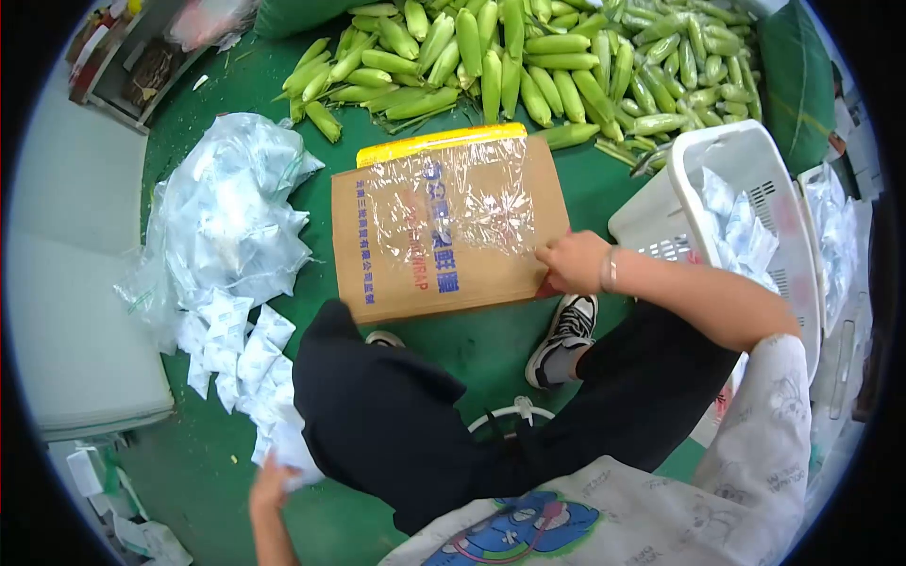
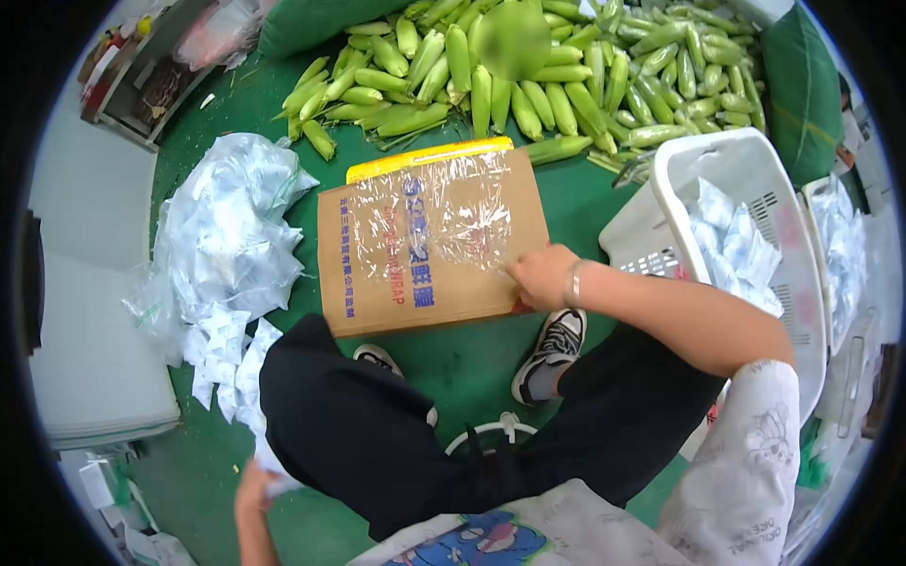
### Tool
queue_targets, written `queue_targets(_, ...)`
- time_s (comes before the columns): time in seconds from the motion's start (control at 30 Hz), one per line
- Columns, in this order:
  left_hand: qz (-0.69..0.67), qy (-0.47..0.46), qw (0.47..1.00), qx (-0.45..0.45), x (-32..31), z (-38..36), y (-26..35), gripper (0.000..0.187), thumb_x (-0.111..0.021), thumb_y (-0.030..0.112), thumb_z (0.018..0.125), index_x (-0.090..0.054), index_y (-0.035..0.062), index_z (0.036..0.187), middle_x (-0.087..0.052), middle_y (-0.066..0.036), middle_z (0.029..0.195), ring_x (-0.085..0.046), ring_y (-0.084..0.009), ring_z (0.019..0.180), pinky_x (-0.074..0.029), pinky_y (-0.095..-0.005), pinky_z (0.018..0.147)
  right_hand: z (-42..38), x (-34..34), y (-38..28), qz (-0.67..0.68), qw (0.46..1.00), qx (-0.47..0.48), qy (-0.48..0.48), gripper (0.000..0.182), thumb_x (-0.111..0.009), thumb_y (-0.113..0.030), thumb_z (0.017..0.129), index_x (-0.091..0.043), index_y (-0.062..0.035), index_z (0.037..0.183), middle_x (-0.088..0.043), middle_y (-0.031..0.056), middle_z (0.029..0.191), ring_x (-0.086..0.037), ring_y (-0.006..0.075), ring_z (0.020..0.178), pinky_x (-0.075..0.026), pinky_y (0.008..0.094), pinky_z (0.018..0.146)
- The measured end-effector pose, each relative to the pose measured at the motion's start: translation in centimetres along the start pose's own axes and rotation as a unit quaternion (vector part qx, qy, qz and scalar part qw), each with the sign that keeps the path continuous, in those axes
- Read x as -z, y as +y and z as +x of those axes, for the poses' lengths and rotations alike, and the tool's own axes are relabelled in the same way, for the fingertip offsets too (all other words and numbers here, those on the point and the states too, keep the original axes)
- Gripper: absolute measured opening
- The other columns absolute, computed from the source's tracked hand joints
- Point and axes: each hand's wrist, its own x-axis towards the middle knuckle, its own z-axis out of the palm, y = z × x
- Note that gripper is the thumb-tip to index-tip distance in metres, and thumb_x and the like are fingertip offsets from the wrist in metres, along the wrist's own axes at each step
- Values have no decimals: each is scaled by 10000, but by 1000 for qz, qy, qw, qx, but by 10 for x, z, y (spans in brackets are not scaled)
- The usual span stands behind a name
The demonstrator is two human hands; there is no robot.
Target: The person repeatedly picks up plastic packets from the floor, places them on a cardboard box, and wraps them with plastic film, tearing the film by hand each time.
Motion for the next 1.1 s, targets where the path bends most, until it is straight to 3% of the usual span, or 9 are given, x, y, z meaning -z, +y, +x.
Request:
queue_targets(0.13, -80, 72, 987, -118, 51, 67, 149, 707, -666, 179, 607, -477, 50, 1276, -598, -93, 1125, -598, -176, 988, -515, -288, 785, 32, -26, 22, -5, 999, 35, 9, 591, -704, -407, 743, -485, -35, 1147, -600, 166, 1034, -638, 346, 898, -538, 421, 734)
queue_targets(0.17, -129, 5, 943, -306, 14, 56, 208, 723, -625, 130, 613, -450, 53, 1310, -617, -96, 1092, -618, -190, 951, -520, -286, 757, 32, -30, 24, -13, 999, 42, 13, 635, -712, -418, 735, -461, -39, 1177, -573, 172, 1082, -629, 355, 923, -536, 422, 754)
queue_targets(0.23, 45, -2, 939, -340, -37, 77, 319, 739, -589, 100, 621, -420, 32, 1337, -568, -106, 1205, -573, -184, 1068, -494, -277, 816, 37, -37, 29, -30, 998, 46, 19, 604, -672, -361, 777, -422, -44, 1227, -536, 181, 1133, -623, 371, 940, -533, 420, 774)
queue_targets(0.37, 279, 32, 719, -636, -221, 107, 425, 678, -622, 123, 633, -440, 15, 1278, -550, -210, 1125, -532, -341, 1072, -425, -391, 929, 51, -55, 38, -2, 996, 76, 56, 362, -522, -190, 870, -443, -59, 1198, -542, 179, 1095, -627, 345, 928, -529, 400, 778)
queue_targets(0.57, 375, 16, 666, -645, -359, 187, 335, 751, -677, 62, 602, -407, -19, 1298, -455, -225, 1241, -426, -389, 1181, -345, -426, 1011, 32, -31, 45, 11, 986, 143, 82, 267, -484, -48, 826, -470, -63, 1091, -596, 116, 982, -632, 329, 863, -521, 425, 710)
queue_targets(0.8, 336, 28, 657, -674, -359, 180, 277, 836, -738, 88, 608, -369, 45, 1357, -419, -179, 1295, -386, -375, 1247, -311, -540, 1025, 101, 38, 21, 464, 832, 7, 305, 139, -551, -3, 818, -451, -6, 914, -508, 141, 645, -575, 325, 615, -489, 373, 626)
queue_targets(0.93, 406, -58, 647, -643, -324, 176, 286, 933, -795, 169, 589, -334, 1, 1382, -329, -219, 1419, -280, -395, 1354, -246, -506, 1101, 153, 10, -6, 232, 917, 72, 317, 265, -614, -107, 823, -471, 10, 1013, -551, 186, 1006, -565, 319, 912, -468, 411, 782)
queue_targets(1.07, 277, 136, 784, -538, -288, 164, 245, 935, -811, 426, 651, -356, -63, 1305, -383, -289, 1330, -385, -406, 1263, -355, -461, 1028, 123, 13, -10, 45, 959, 135, 247, 717, -751, -259, 697, -412, 9, 1270, -408, 189, 1337, -418, 342, 1191, -378, 451, 980)
queue_targets(1.1, 324, 119, 842, -415, -285, 156, 237, 888, -791, 466, 661, -389, -52, 1260, -440, -273, 1240, -454, -395, 1169, -414, -453, 943, 123, 18, -4, 45, 957, 143, 248, 717, -751, -259, 697, -412, 9, 1270, -408, 189, 1337, -418, 342, 1191, -378, 451, 980)
